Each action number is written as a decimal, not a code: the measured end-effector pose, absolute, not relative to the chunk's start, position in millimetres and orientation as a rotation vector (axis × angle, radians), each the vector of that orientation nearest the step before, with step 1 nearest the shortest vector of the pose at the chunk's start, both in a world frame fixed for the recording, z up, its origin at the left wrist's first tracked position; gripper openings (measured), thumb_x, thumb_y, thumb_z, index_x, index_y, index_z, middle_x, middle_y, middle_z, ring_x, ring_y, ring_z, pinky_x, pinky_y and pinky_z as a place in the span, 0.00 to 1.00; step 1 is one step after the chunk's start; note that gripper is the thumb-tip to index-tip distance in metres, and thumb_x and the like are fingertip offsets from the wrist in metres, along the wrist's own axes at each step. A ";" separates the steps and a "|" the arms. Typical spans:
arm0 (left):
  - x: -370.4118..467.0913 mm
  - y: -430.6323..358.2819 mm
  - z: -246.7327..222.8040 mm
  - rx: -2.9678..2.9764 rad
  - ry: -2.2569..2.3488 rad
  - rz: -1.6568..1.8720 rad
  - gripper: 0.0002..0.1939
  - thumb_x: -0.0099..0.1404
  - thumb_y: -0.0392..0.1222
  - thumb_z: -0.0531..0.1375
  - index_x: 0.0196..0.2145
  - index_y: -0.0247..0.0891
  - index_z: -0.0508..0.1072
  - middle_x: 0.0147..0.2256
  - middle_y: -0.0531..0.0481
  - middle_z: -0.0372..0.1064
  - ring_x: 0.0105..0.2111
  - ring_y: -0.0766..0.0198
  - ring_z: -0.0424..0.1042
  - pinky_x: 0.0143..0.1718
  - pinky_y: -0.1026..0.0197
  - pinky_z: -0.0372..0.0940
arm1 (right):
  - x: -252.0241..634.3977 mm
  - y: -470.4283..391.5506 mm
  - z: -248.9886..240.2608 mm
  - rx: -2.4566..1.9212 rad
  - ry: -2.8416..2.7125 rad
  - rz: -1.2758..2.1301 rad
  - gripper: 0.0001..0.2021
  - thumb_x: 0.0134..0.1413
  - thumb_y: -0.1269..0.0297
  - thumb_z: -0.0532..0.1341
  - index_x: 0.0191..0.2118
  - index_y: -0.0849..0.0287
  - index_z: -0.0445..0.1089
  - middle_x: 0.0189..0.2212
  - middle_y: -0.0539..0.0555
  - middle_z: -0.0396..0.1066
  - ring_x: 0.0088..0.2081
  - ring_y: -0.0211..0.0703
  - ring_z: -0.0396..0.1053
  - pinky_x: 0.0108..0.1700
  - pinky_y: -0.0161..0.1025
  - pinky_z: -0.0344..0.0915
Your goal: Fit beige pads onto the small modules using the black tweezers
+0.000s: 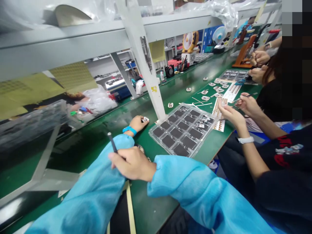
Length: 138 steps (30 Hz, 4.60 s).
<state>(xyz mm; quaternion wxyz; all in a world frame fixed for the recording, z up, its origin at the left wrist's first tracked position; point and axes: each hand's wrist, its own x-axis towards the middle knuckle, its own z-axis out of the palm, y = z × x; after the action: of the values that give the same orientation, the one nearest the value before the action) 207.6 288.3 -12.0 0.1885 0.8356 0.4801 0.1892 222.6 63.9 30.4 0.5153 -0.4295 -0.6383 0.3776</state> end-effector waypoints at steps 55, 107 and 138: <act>6.0 11.9 -13.4 1.466 1.265 1.132 0.17 0.67 0.40 0.61 0.53 0.39 0.73 0.44 0.45 0.75 0.35 0.64 0.75 0.34 0.64 0.68 | 202.6 42.4 -5.3 -1.010 -1.724 0.930 0.09 0.58 0.62 0.66 0.38 0.64 0.74 0.35 0.56 0.73 0.28 0.33 0.71 0.28 0.31 0.70; 15.8 13.5 -12.9 1.083 1.152 0.884 0.16 0.61 0.41 0.64 0.43 0.30 0.67 0.32 0.46 0.74 0.29 0.63 0.75 0.29 0.61 0.75 | 226.6 57.9 12.8 -0.973 -2.000 0.963 0.12 0.58 0.57 0.67 0.38 0.63 0.76 0.28 0.52 0.70 0.24 0.31 0.57 0.25 0.33 0.54; 14.7 15.7 -4.2 1.017 1.178 0.896 0.15 0.62 0.40 0.65 0.43 0.31 0.68 0.31 0.45 0.76 0.25 0.64 0.75 0.16 0.71 0.59 | 218.3 52.2 11.2 -0.839 -2.112 0.677 0.06 0.60 0.64 0.65 0.40 0.61 0.75 0.36 0.53 0.74 0.31 0.35 0.67 0.31 0.35 0.61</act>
<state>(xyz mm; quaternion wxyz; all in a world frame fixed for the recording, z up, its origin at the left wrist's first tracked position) 14.7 15.7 -4.2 0.6232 0.4431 0.5129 0.3902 218.3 52.2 11.2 0.3757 -0.3277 -0.8255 0.2645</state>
